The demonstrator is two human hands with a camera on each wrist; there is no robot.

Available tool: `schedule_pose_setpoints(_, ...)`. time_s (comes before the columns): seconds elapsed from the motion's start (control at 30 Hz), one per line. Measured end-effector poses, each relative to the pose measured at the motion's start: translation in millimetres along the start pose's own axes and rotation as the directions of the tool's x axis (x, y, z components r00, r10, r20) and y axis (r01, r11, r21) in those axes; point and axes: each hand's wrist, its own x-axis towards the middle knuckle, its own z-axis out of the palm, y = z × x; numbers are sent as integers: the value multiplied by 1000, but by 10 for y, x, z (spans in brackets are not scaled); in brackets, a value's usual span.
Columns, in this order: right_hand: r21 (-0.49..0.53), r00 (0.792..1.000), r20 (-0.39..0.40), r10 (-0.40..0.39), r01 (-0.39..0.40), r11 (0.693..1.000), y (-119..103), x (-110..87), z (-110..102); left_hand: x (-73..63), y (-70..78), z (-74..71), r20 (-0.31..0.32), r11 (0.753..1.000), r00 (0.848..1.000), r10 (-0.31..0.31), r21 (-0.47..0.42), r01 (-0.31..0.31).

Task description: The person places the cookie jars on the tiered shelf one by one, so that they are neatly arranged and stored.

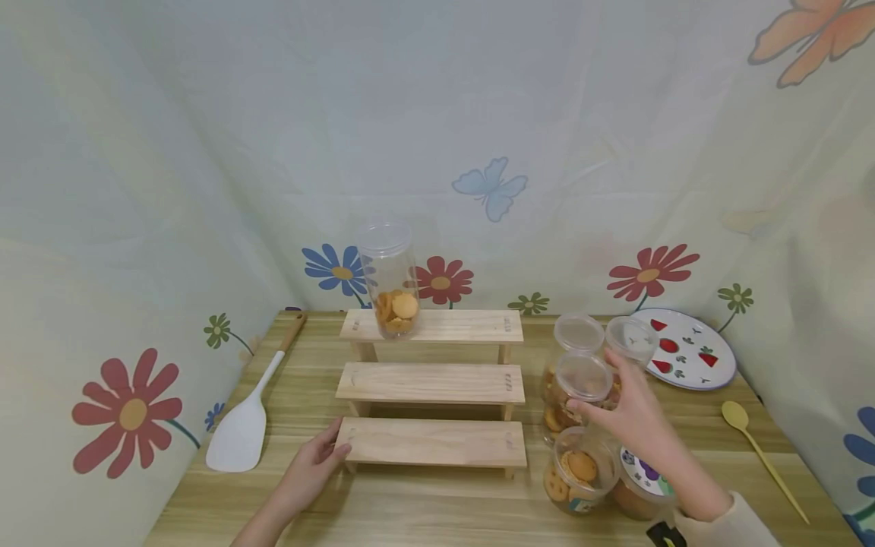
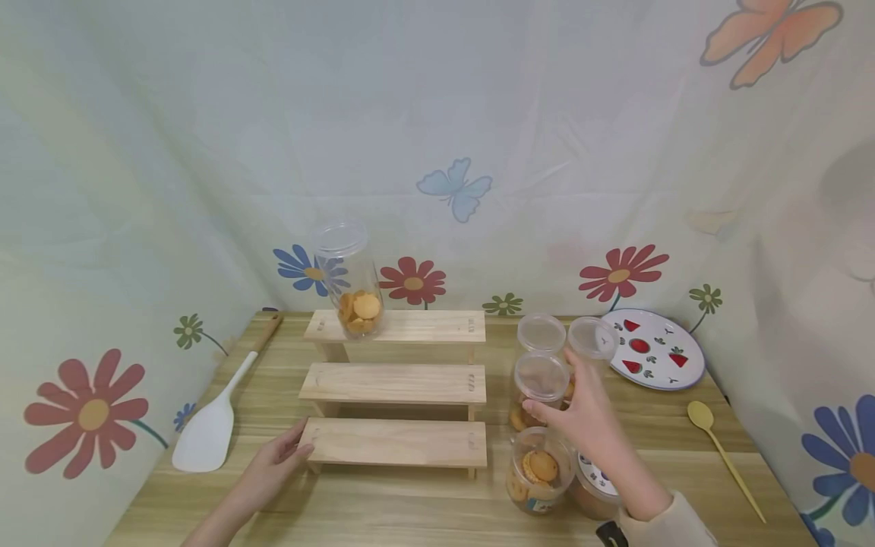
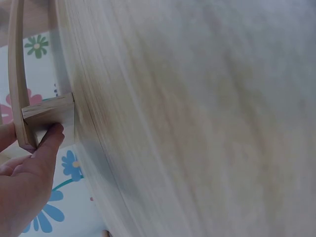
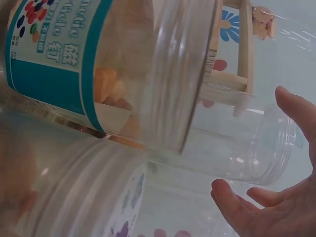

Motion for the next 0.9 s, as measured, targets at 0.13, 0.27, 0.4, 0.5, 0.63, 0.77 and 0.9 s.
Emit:
schedule_pose_setpoints(0.13, 15, 1000, 3, -16, 16, 1000, 46, 1, 44, -5, 0, 1, -1, 1000, 1000, -1, -6, 1)
schedule_pose_setpoints(0.27, 32, 1000, 7, -20, 19, 999, 68, -5, 70, -9, 3, 5, -5, 1000, 1000, 11, -3, -11)
schedule_pose_setpoints(0.4, 15, 1000, 17, 6, -6, 1000, 58, -16, 67, -12, 8, 9, -12, 1000, 1000, 10, 1, -10)
schedule_pose_setpoints(0.5, -4, 999, 25, 25, -25, 1000, 48, -22, 61, -14, 6, 9, -10, 1000, 1000, 0, -4, 0)
schedule_pose_setpoints(0.63, 2, 997, 38, 60, -60, 998, 39, -30, 50, -11, -2, 9, -3, 1000, 1000, -8, -11, 8)
schedule_pose_setpoints(0.77, 3, 996, 47, 80, -80, 997, 31, -30, 34, -3, -5, 12, 0, 1000, 1000, -16, -24, 16)
schedule_pose_setpoints(0.9, -9, 996, 46, 74, -73, 997, 25, -24, 24, -3, -1, 13, 3, 999, 1000, -20, -31, 20)
